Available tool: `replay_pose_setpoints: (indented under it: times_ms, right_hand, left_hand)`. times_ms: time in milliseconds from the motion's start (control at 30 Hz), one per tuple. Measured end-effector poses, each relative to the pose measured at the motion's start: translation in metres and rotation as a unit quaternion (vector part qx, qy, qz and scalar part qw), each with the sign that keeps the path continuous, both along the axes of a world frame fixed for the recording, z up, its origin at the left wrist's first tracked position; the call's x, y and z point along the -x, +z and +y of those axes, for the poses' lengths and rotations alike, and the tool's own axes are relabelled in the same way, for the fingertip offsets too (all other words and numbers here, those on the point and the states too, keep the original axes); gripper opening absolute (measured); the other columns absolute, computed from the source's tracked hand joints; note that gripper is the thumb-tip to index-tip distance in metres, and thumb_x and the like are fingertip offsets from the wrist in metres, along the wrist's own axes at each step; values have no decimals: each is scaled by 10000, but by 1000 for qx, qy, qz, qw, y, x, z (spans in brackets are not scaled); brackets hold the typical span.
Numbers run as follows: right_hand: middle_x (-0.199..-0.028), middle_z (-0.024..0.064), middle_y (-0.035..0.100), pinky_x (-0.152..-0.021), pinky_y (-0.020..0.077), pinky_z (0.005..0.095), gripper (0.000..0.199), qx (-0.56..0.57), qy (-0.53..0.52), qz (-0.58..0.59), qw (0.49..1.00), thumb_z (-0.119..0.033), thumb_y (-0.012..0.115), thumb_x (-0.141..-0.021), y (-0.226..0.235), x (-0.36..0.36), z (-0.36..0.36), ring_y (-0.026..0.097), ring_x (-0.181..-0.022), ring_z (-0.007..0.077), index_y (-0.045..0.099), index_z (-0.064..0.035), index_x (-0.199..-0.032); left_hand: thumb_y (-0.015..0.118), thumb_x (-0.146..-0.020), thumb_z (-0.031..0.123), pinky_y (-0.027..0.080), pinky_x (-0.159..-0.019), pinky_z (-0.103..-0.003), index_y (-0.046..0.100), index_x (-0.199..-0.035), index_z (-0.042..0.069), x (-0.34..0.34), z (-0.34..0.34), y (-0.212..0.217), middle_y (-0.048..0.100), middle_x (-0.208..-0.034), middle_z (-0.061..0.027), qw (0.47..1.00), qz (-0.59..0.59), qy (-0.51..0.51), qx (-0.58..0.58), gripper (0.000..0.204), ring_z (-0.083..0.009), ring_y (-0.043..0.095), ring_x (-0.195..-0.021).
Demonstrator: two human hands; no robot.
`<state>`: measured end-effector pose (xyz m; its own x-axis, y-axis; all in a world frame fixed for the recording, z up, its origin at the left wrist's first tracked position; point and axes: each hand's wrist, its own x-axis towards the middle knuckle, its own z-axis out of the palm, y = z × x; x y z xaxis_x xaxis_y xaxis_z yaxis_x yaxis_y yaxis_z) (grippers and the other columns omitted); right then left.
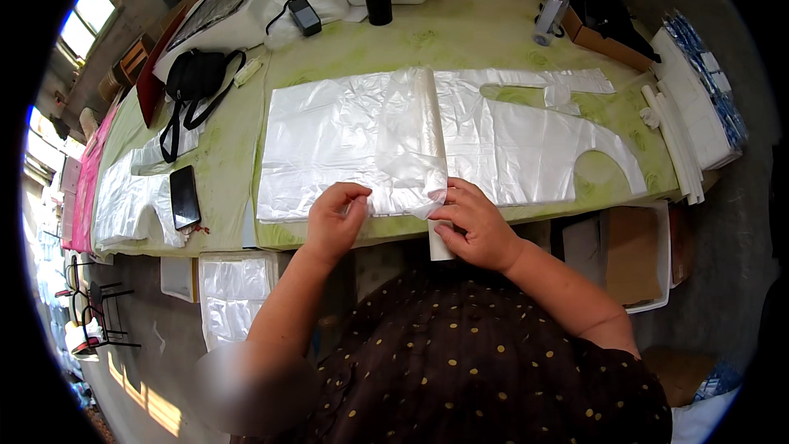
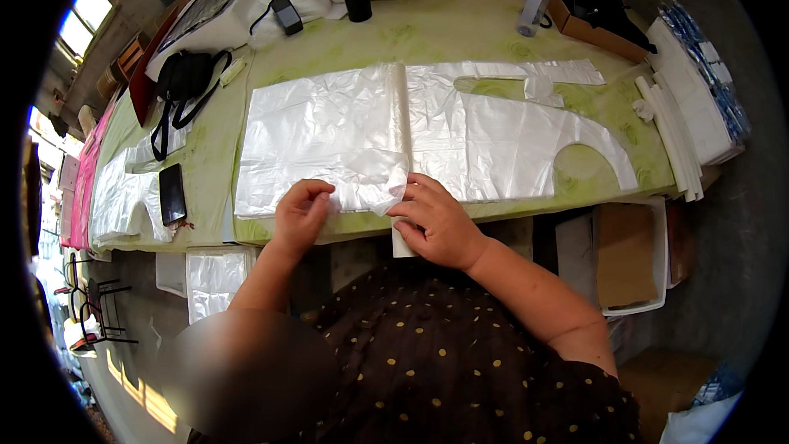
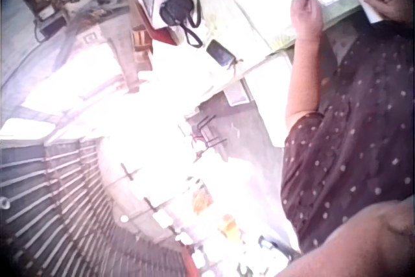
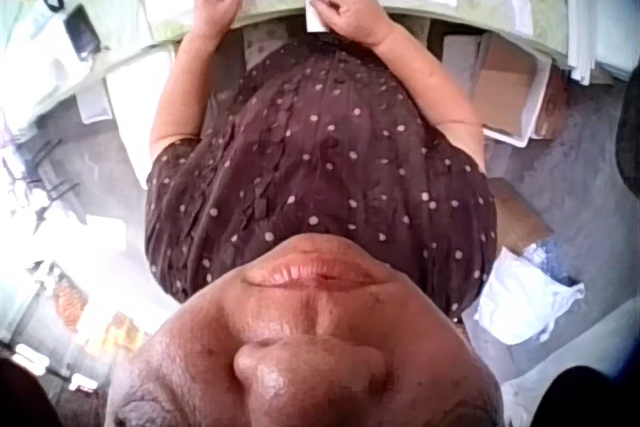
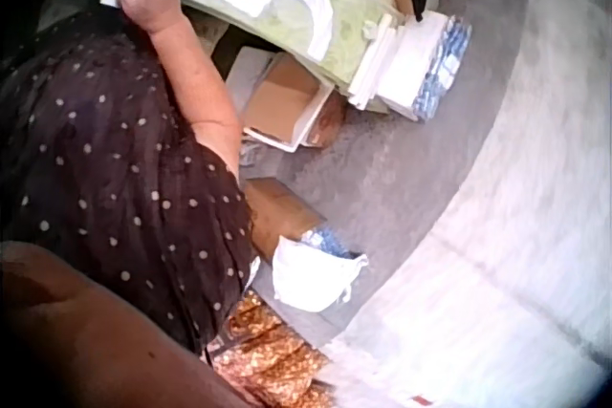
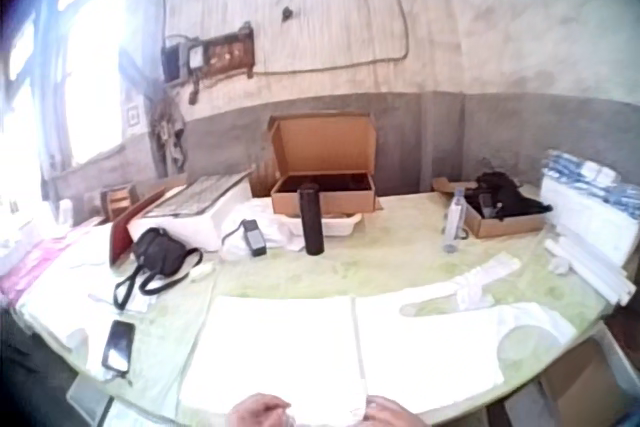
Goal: The person repeatedly unrolls a clear plastic film, tears off a small piece, and folds it into a small packet on a workbench. The person handles the plastic film roll and the torn pieces by hand throughout the clip.
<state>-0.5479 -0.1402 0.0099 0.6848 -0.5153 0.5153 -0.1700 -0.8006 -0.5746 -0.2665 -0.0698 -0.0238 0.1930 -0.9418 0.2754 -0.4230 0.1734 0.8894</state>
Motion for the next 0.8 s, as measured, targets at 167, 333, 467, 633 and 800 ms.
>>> replay_pose_setpoints:
  times_ms: [167, 333, 467, 633, 800]
  right_hand:
    - [-1221, 153, 633, -1091, 427, 467, 386, 8, -17, -3, 1000, -126, 715, -825, 2, -32, -23, 537, -1227, 385, 653, -63, -1201]
    - [-1246, 167, 622, -1078, 420, 464, 433, 13, -64, -12, 998, -139, 696, -833, 12, -58, -56, 530, -1217, 373, 640, -60, -1254]
    - [-1216, 151, 601, -1038, 443, 434, 319, -27, -117, -42, 992, -102, 684, -845, 4, -41, -45, 536, -1179, 349, 683, -47, -1159]
    - [-1167, 140, 586, -1002, 459, 413, 263, -84, -152, -59, 983, -74, 682, -847, -6, -9, -13, 548, -1128, 340, 693, -50, -1109]
    - [-1194, 139, 619, -1026, 457, 432, 243, -20, -47, -44, 998, -69, 710, -816, -6, -19, -2, 545, -1187, 362, 695, -52, -1057]
  left_hand:
    - [676, -900, 42, 530, -911, -334, 709, -1103, 49, 10, -11, 16, 703, -1136, -110, 998, 29, 45, 28, 206, -228, 671, -1049]
    - [686, -871, 109, 489, -1005, -438, 708, -1197, 82, 37, -47, 42, 657, -1296, -100, 949, -276, -38, 146, 327, -331, 614, -1165]
    - [665, -910, 216, 482, -1013, -420, 727, -1197, 104, 28, -69, 20, 669, -1284, -61, 929, -371, 4, 1, 314, -315, 612, -1166]
    - [653, -942, 225, 532, -907, -390, 744, -1132, 101, 19, -73, 25, 688, -1197, -80, 971, -231, 24, -63, 245, -283, 632, -1119]
    - [672, -943, 193, 544, -820, -358, 718, -1116, 87, 9, -71, 27, 675, -1109, -110, 988, -78, 114, -75, 208, -251, 651, -1042]
